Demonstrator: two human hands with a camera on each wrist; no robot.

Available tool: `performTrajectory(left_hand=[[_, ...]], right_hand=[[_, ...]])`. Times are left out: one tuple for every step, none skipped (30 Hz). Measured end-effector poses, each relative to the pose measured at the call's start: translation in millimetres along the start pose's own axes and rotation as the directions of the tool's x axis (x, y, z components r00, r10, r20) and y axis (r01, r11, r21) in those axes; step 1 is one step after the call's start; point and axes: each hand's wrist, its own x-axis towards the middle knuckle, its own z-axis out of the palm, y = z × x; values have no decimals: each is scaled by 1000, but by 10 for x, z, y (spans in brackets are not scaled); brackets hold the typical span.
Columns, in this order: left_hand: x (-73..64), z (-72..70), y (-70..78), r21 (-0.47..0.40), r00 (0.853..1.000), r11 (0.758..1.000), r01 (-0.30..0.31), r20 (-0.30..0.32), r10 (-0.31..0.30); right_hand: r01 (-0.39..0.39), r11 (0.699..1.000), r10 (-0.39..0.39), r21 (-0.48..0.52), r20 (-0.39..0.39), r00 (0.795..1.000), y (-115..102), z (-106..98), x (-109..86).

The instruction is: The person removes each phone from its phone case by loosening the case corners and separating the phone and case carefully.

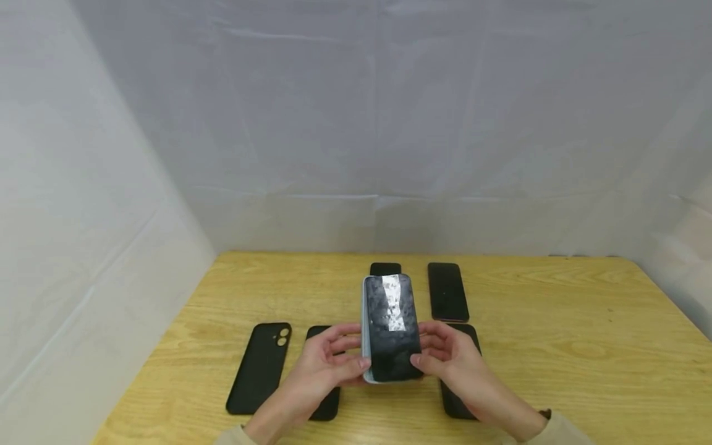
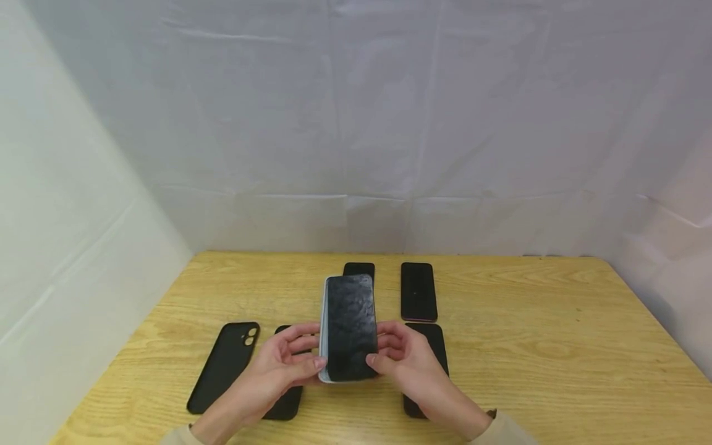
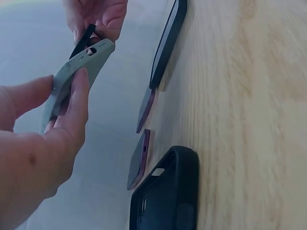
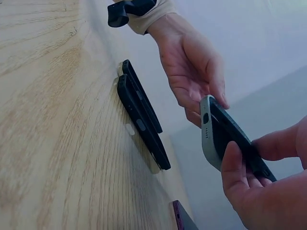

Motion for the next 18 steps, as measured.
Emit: performTrajectory(left_hand=[[1, 0, -1, -6, 1000, 1000, 1, -8, -1], [0, 0, 0, -9, 1000, 1000, 4, -15, -4], [-1, -1, 0, -12, 1000, 1000, 7, -19, -7], [-2, -3, 0, -13, 1000, 1000, 9, -21, -9], [-3, -6, -1, -13, 1000, 1000, 11, -23, -11], [-4, -8, -1, -13, 1000, 1000, 12, -25, -13], [-5, -12, -2, -12, 1000, 1000, 14, -26, -14], [-6, -14, -2, -10, 1000, 1000, 15, -27, -15], [-6, -16, -5, -11, 999, 1000, 17, -28, -17], [-5, -18, -8, -11, 999, 1000, 18, -28, -18], [-4, -18, -14, -11, 999, 1000, 20, -29, -20], [-2, -17, -20, -11, 999, 1000, 22, -33, -22], [0, -16, -28, -14, 999, 1000, 24, -35, -24], [2, -14, -38, -15, 999, 1000, 26, -37, -27], [3, -12, -49, -18, 999, 999, 31, -38, -32], [4, -11, -60, -19, 999, 999, 35, -39, -36], [4, -9, -70, -22, 998, 999, 40, -40, -41], [4, -8, -81, -26, 998, 999, 45, -40, -46]], right_hand=[[2, 1000, -2, 2, 3, 1000, -1, -4, -2], [8, 1000, -8, 1, 8, 1000, -1, -7, -4], [14, 1000, -14, 1, 13, 1000, 0, -12, -4], [17, 1000, -17, 1, 16, 1000, 0, -16, -7], [18, 1000, -18, -1, 17, 1000, -3, -19, -8], [17, 1000, -17, -4, 17, 1000, -4, -24, -7], [18, 1000, -18, -7, 21, 1000, -5, -28, -7], [18, 1000, -17, -11, 22, 1000, -5, -32, -6], [15, 1000, -15, -13, 22, 1000, -8, -35, -7], [11, 1000, -10, -16, 20, 1000, -10, -37, -8], [10, 1000, -10, -21, 18, 1000, -12, -40, -8], [9, 1000, -9, -24, 16, 1000, -13, -43, -9], [6, 1000, -6, -25, 12, 1000, -14, -47, -10], [5, 1000, -5, -23, 10, 1000, -14, -50, -11], [5, 1000, -5, -19, 8, 1000, -15, -54, -13], [6, 1000, -6, -16, 7, 1000, -13, -57, -13], [7, 1000, -7, -10, 8, 1000, -12, -61, -12], [8, 1000, -8, -6, 8, 1000, -7, -64, -13]])
